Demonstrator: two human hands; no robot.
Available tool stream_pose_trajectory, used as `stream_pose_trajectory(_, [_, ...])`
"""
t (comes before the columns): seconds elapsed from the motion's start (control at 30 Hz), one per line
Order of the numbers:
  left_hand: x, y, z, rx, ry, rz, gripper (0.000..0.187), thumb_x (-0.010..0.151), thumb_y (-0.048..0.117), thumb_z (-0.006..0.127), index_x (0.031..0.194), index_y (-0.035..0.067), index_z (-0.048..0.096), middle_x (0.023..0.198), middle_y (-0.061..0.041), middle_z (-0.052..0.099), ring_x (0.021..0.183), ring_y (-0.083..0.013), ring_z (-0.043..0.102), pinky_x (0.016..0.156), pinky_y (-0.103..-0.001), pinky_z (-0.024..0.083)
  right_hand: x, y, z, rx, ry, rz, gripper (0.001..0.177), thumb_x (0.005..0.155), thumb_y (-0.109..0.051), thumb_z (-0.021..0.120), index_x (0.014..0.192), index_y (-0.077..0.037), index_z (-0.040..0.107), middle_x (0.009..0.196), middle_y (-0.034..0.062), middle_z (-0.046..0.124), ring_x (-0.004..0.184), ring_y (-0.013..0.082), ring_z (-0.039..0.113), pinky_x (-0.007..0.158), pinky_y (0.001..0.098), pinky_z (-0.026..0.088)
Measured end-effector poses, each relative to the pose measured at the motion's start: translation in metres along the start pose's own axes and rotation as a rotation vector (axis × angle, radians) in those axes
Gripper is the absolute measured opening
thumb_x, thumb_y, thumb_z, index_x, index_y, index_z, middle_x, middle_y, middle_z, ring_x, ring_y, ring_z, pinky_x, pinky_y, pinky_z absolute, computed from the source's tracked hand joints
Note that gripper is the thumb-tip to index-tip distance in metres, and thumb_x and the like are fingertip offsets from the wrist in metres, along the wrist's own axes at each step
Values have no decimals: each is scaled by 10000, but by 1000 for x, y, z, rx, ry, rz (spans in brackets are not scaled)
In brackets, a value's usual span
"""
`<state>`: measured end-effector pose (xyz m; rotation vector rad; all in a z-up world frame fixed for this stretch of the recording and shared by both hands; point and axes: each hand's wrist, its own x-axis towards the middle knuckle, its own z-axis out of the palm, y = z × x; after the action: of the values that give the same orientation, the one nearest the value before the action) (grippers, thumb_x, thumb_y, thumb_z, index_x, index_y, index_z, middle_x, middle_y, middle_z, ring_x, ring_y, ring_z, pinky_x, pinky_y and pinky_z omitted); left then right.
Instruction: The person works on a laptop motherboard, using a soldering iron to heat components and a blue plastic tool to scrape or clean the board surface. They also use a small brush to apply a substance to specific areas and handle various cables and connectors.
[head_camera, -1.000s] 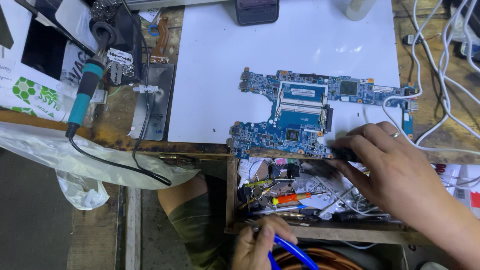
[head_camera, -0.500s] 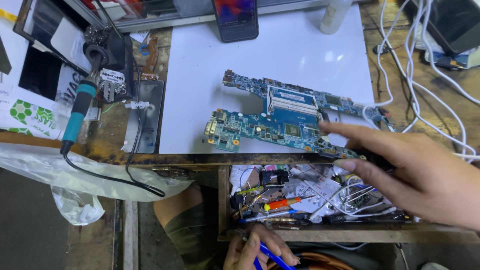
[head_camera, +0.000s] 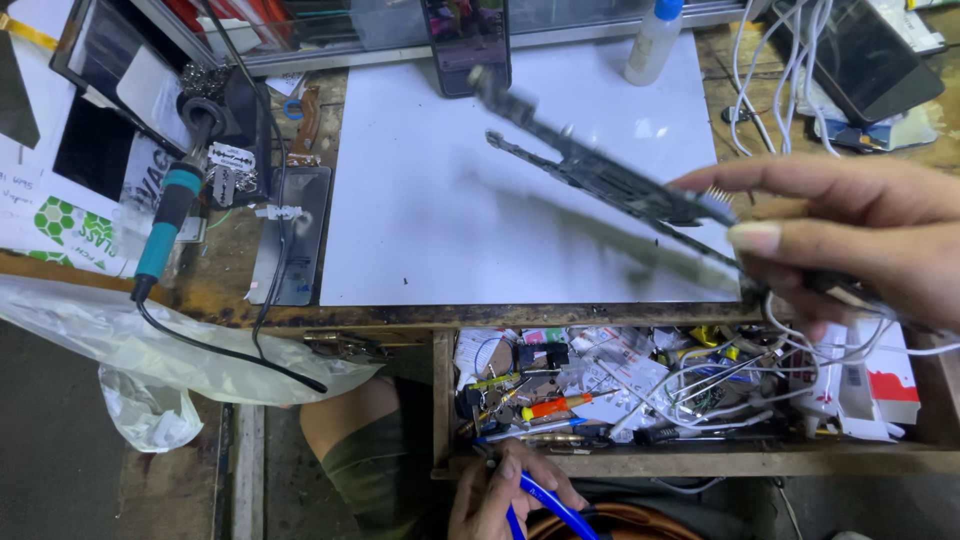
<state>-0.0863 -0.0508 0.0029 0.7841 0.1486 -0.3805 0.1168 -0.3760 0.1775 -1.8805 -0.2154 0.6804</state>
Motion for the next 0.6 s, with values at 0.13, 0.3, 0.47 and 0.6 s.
stream_pose_trajectory(0.13, [3,4,-1,60,21,-28,387,1032,307,494,904,-45,591,804,-227,670,824,-348,745,813,-558,638,3,-9,-21,257,-217,-103,525,1043,-186,519,1541,-23,490,601,31,585,394,134,613,422,364,635])
stream_pose_trajectory(0.3, [2,1,-3,74,-12,116,303,1039,210,504,932,-55,604,832,-231,686,843,-314,731,841,-534,618,-2,-14,-6,510,-438,-137,524,1083,-169,504,1506,125,411,649,59,602,399,148,609,442,357,651])
stream_pose_trajectory(0.47, [-4,4,5,120,75,164,131,941,1,525,1057,-42,568,935,-224,702,946,-324,729,936,-546,588,-27,6,37,724,-393,-181,536,1089,-144,517,1520,134,362,661,61,568,413,144,560,484,333,586])
stream_pose_trajectory(0.6, [-8,13,19,-34,112,4,265,899,27,504,1163,32,523,962,-189,702,962,-343,763,867,-563,631,-48,36,66,919,-199,-148,557,1069,-134,517,1528,138,356,677,88,552,397,143,520,424,302,507])
